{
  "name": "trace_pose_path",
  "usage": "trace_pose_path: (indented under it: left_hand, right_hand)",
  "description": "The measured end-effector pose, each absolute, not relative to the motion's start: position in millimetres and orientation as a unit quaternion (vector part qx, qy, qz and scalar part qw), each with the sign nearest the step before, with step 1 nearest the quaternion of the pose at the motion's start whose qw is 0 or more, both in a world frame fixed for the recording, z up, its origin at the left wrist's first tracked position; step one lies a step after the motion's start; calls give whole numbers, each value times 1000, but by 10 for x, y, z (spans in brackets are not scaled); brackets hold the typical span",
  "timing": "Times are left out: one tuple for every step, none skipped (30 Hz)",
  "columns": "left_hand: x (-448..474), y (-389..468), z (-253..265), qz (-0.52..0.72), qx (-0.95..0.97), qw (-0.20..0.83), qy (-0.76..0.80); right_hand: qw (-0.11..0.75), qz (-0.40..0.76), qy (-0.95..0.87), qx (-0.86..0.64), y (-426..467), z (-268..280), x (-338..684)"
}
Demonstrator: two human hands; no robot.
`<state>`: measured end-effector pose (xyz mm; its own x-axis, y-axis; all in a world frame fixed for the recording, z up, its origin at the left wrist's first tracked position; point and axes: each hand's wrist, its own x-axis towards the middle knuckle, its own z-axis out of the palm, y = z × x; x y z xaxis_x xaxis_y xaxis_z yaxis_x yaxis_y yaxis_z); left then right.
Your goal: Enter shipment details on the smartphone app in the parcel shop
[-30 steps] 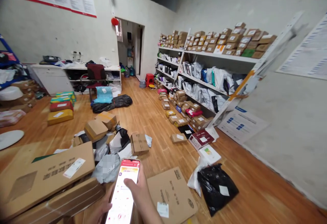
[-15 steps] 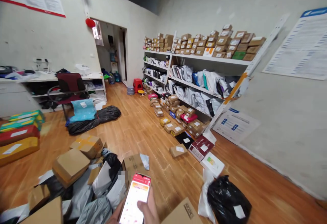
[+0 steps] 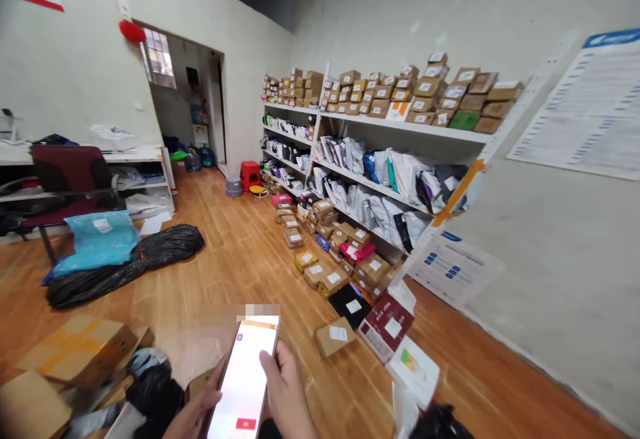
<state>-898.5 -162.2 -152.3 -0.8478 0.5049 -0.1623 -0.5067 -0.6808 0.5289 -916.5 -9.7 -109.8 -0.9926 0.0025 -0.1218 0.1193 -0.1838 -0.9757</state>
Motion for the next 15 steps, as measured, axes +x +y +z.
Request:
trace_pose_path:
  left_hand:
    - [-9152,-1541,-1493,920,-7,259,295]
    - [-9306,-1469,-1452,919,-16,245,308]
    - [-9448,-1409,-1404,915,-25,235,326]
    - [-9581,-1364,-1351,911,-33,227,342]
    - [-9709,-1335,-1300,909,-40,219,353]
    - [-9834,-1322,-1256,910,-46,208,354]
    - [-9959,-1324,-1224,916,-52,195,347]
    - [-10084,-1340,-1205,923,-51,177,337]
    - [-10209,-1366,-1202,932,-45,158,324]
    - [-10335,-1401,-1213,939,-36,143,311]
    - [-10460,-1444,-1236,946,-24,137,295]
    - [-10585,-1493,-1270,951,-13,136,277]
    - [-10709,-1552,-1312,956,-4,138,259]
    - [-10833,-1622,-1360,959,-2,143,244]
    - [-10957,-1705,-1411,961,-7,137,238]
  right_hand:
    - [38,-765,641,43,-44,-1086,-9377]
    - [42,-764,643,38,2,-1068,-9579]
    - [50,-762,644,32,39,-1043,-9771]
    - [60,-761,645,26,65,-1010,-9956]
    - [68,-760,646,20,78,-973,-10132]
    - [76,-759,646,14,78,-935,-10301]
    - [85,-758,647,9,63,-902,-10460]
    - [97,-756,648,2,36,-881,-10606]
    - [109,-755,647,-3,-2,-879,-10739]
    - [118,-756,644,-4,-48,-902,-10857]
    - [130,-757,640,-2,-100,-953,-10965]
    - [133,-762,634,14,-157,-1031,-11069]
    - [141,-764,629,33,-223,-1132,-11179]
    - [162,-756,632,52,-308,-1248,-11306]
    - [177,-747,639,57,-424,-1369,-11457]
